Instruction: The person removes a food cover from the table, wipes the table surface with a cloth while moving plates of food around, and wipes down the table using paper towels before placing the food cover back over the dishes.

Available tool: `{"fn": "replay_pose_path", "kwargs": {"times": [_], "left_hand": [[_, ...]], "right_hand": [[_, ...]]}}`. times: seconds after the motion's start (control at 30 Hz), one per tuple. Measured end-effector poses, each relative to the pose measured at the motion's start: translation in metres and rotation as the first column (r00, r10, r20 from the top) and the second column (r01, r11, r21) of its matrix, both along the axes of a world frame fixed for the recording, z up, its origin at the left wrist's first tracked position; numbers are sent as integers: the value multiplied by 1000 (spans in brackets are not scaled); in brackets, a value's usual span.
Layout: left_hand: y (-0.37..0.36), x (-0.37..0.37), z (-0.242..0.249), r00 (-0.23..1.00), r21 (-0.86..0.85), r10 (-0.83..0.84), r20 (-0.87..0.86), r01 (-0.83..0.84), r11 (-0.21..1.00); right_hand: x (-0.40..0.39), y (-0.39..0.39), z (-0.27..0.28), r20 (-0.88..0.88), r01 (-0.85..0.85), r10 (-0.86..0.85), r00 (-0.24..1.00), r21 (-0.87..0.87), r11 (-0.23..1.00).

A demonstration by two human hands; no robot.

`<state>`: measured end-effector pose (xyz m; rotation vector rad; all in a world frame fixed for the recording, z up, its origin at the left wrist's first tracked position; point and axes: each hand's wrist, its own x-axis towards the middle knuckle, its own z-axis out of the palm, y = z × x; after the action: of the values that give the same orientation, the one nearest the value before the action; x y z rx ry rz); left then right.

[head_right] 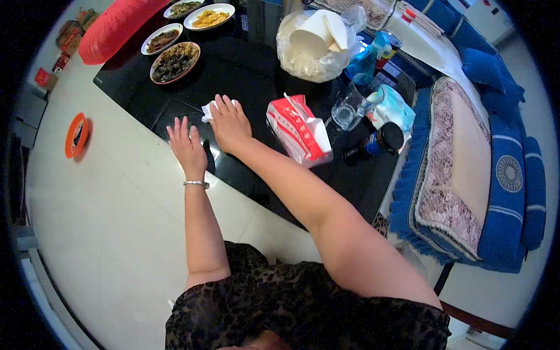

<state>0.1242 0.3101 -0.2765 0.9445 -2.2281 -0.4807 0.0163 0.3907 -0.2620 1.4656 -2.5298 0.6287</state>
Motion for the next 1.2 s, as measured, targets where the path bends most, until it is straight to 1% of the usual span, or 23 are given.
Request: {"fn": "replay_pose_path", "kwargs": {"times": [0.03, 0.13, 0.2, 0.27, 0.3, 0.4, 0.43, 0.53, 0.57, 0.7, 0.8, 0.87, 0.93, 1.0, 1.07, 1.13, 1.2], "left_hand": [[-6, -8, 0, 997, -87, 9, 78, -3, 996], [-12, -19, 3, 975, -130, 14, 221, 15, 991], [-11, -19, 7, 975, -98, 9, 221, 13, 995], [-10, -19, 10, 958, -93, 28, 285, -1, 996], [-9, -19, 13, 958, -63, 25, 287, -7, 998], [-10, -20, 15, 957, -37, 32, 288, -22, 999], [-10, -22, 17, 959, -27, 31, 283, -24, 999], [-10, -22, 22, 948, -5, 32, 318, -32, 999], [-10, -23, 24, 949, 10, 24, 315, -28, 1000], [-10, -24, 27, 952, 58, 12, 306, -31, 998], [-12, -26, 33, 946, 73, 5, 323, -30, 997], [-11, -24, 36, 939, 98, -9, 343, -26, 995], [-15, -28, 39, 934, 118, -13, 358, -31, 992], [-16, -29, 43, 922, 144, -22, 385, -37, 989], [-18, -29, 44, 917, 160, -34, 397, -33, 987], [-18, -30, 45, 910, 177, -42, 412, -35, 984], [-20, -31, 48, 897, 199, -64, 436, -27, 980]], "right_hand": [[-9, -10, 0, 26, 20, -20, 999, -25, 999], [-20, -31, -1, 46, 72, -72, 996, -4, 997], [-18, -32, -3, 70, 73, -71, 995, -21, 997], [-20, -31, 3, 88, 70, -67, 994, -34, 997], [-19, -31, 8, 152, 64, -53, 987, -70, 995], [-22, -28, 15, 201, 0, 12, 980, -62, 998], [-21, -25, 20, 216, -4, 25, 976, -95, 995], [-16, -15, 23, 255, 45, -18, 967, -99, 994], [-14, -13, 25, 286, 14, -14, 958, 1, 1000], [-15, -12, 32, 246, -5, -16, 969, 82, 997], [-33, -25, 26, 208, 73, -97, 973, 118, 990], [-51, -40, 22, 198, 187, -205, 958, 105, 977], [-78, -54, 15, 140, 318, -329, 934, 98, 943], [-115, -60, 8, 86, 427, -441, 894, 137, 894], [-151, -56, 1, 51, 555, -567, 822, 148, 818], [-175, -51, 4, 116, 670, -687, 717, 156, 726], [-192, -55, 6, 165, 747, -766, 622, 171, 643]]}}
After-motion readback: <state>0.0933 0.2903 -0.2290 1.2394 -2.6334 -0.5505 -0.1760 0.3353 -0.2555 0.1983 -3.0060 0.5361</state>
